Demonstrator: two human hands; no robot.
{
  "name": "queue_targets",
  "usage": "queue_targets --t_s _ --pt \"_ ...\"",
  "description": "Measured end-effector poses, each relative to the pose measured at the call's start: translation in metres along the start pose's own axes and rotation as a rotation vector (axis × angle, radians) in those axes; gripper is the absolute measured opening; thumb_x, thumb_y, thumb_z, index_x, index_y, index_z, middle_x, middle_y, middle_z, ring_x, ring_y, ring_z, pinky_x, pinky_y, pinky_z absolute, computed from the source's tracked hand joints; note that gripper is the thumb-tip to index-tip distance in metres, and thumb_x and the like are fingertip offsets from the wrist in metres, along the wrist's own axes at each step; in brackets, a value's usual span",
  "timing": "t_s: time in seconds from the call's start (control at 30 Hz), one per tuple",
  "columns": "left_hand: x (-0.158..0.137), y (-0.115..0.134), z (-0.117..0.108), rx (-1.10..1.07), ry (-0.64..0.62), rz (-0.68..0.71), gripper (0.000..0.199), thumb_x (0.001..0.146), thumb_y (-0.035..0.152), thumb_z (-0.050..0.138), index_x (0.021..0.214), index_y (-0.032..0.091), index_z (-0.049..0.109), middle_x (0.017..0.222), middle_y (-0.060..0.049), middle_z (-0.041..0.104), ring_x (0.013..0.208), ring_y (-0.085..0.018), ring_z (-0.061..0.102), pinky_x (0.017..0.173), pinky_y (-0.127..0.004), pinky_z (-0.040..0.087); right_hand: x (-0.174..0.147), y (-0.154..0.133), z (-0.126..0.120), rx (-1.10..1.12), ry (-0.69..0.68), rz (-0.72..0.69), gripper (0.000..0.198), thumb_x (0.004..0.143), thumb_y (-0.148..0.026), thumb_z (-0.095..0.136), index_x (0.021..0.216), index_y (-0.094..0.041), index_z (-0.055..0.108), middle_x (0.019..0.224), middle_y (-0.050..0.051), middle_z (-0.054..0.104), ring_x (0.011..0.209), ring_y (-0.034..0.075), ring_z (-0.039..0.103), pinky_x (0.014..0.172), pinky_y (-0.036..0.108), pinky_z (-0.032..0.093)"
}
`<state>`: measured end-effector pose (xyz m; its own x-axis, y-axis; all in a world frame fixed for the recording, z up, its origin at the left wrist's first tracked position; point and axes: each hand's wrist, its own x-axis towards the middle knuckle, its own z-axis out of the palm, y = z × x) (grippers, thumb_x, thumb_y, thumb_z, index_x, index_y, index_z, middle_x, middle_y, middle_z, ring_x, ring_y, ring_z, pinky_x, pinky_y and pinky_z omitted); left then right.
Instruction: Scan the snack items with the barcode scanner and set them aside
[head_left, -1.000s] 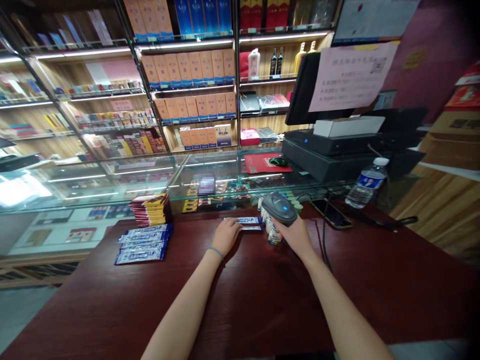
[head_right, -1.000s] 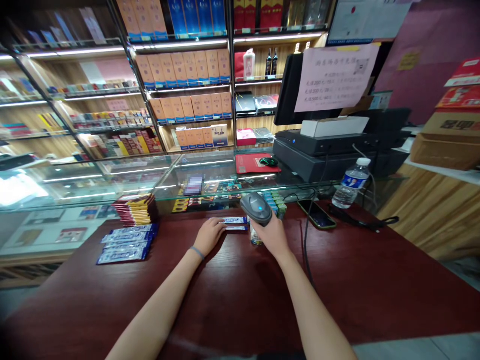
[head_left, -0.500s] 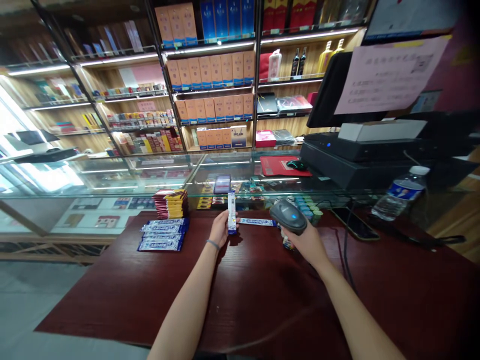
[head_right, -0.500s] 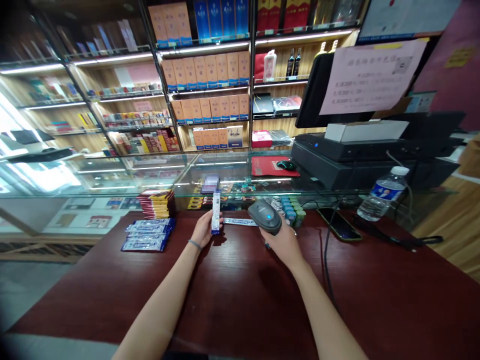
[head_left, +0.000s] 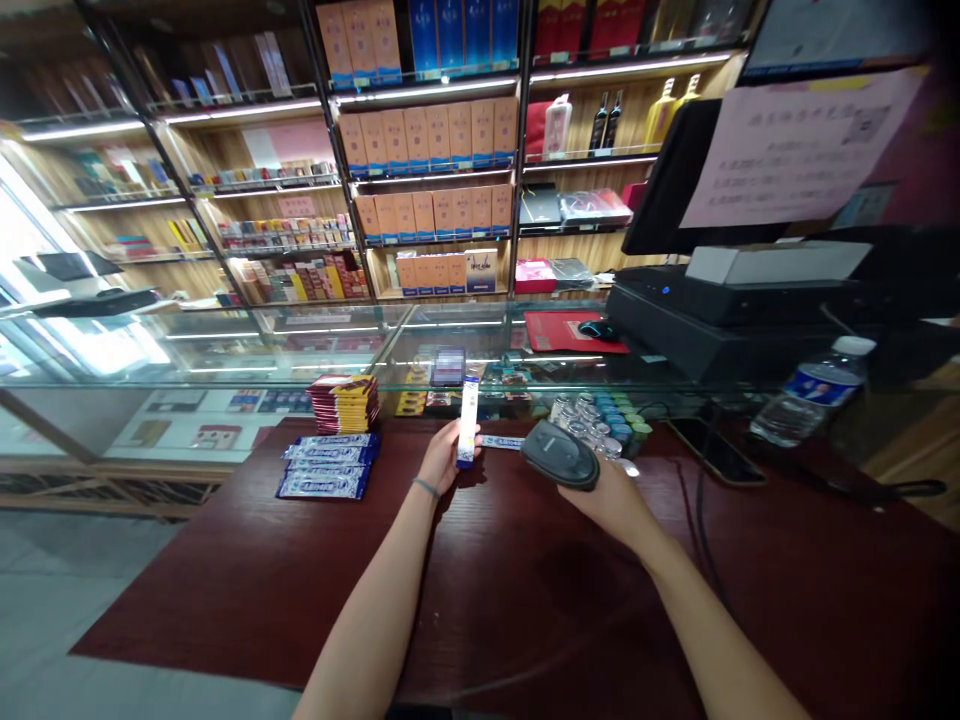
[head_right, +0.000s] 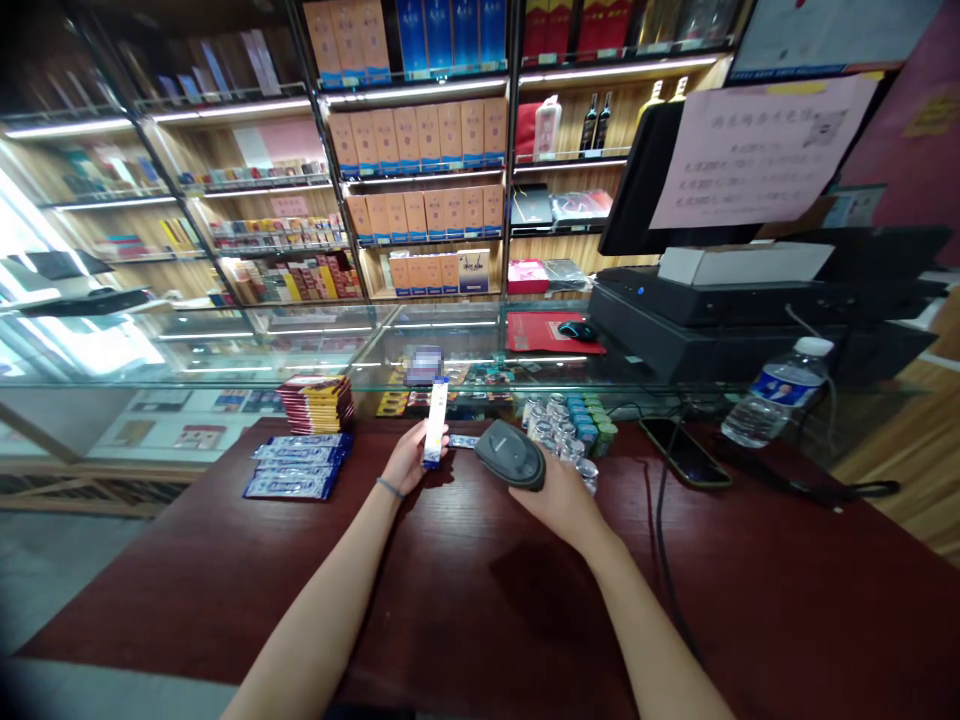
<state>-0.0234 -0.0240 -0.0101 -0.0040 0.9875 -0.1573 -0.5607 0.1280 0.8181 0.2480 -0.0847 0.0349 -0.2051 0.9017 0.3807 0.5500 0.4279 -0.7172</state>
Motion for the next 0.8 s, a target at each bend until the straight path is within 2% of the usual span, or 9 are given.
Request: queue_targets --t_s 0.07,0.23,0.4,0.53,0.63,0.7,0.8 --pt "0.0 0.0 -0.001 0.001 -0.002 -0.004 0.03 0.089 0.033 0.07 0.109 0.011 0.067 0.11 -0.015 0.073 0.073 -0.016 0.072 0.061 -0.027 0.062 0.0 0.002 -0.002 -0.003 0.008 0.004 0.05 0.072 -0.03 0.068 0.121 -0.02 0.066 0.106 0.009 0.077 0.098 0.031 0.073 0.088 0.041 0.057" --pt "0.0 -0.002 -0.004 -0.032 -0.038 -0.019 0.029 0.09 0.035 0.069 0.109 0.012 0.067 0.112 -0.014 0.073 0.076 -0.016 0.072 0.064 -0.027 0.062 0.001 0.004 0.0 0.042 0.04 0.018 0.052 0.073 -0.028 0.068 0.124 -0.02 0.062 0.11 0.009 0.077 0.106 0.03 0.071 0.088 0.039 0.056" --pt "0.0 0.003 0.003 -0.099 -0.059 0.047 0.034 0.09 0.036 0.069 0.114 0.013 0.063 0.112 -0.013 0.072 0.08 -0.017 0.073 0.068 -0.028 0.062 0.0 -0.006 0.007 0.103 0.103 0.069 0.055 0.076 -0.036 0.068 0.127 -0.02 0.058 0.102 0.008 0.077 0.092 0.029 0.073 0.081 0.04 0.058" --pt "-0.007 0.029 0.02 -0.074 -0.019 0.231 0.038 0.086 0.037 0.074 0.116 0.017 0.061 0.116 -0.011 0.071 0.09 -0.021 0.073 0.079 -0.034 0.062 0.0 -0.008 0.011 0.146 0.125 0.027 0.048 0.076 -0.042 0.068 0.119 -0.021 0.061 0.105 0.009 0.076 0.099 0.031 0.072 0.083 0.041 0.057" --pt "-0.02 0.055 0.022 0.058 0.04 0.432 0.041 0.085 0.038 0.074 0.119 0.019 0.062 0.119 -0.01 0.069 0.099 -0.023 0.072 0.083 -0.035 0.06 0.0 -0.005 0.014 0.16 0.129 0.063 0.05 0.075 -0.045 0.068 0.119 -0.022 0.062 0.098 0.009 0.077 0.099 0.032 0.072 0.076 0.04 0.057" --pt "-0.032 0.071 0.01 0.225 0.087 0.538 0.043 0.082 0.036 0.076 0.12 0.02 0.064 0.116 -0.009 0.07 0.102 -0.023 0.071 0.087 -0.035 0.058 -0.001 -0.003 0.015 0.153 0.126 0.077 0.047 0.076 -0.046 0.069 0.115 -0.022 0.062 0.09 0.008 0.077 0.092 0.031 0.073 0.071 0.038 0.057" --pt "-0.054 0.093 -0.026 0.579 0.148 0.689 0.041 0.081 0.032 0.077 0.12 0.021 0.068 0.115 -0.009 0.072 0.106 -0.024 0.069 0.096 -0.038 0.054 -0.001 -0.002 0.018 0.122 0.1 0.056 0.042 0.077 -0.048 0.068 0.11 -0.021 0.064 0.082 0.007 0.075 0.084 0.03 0.073 0.068 0.037 0.056"
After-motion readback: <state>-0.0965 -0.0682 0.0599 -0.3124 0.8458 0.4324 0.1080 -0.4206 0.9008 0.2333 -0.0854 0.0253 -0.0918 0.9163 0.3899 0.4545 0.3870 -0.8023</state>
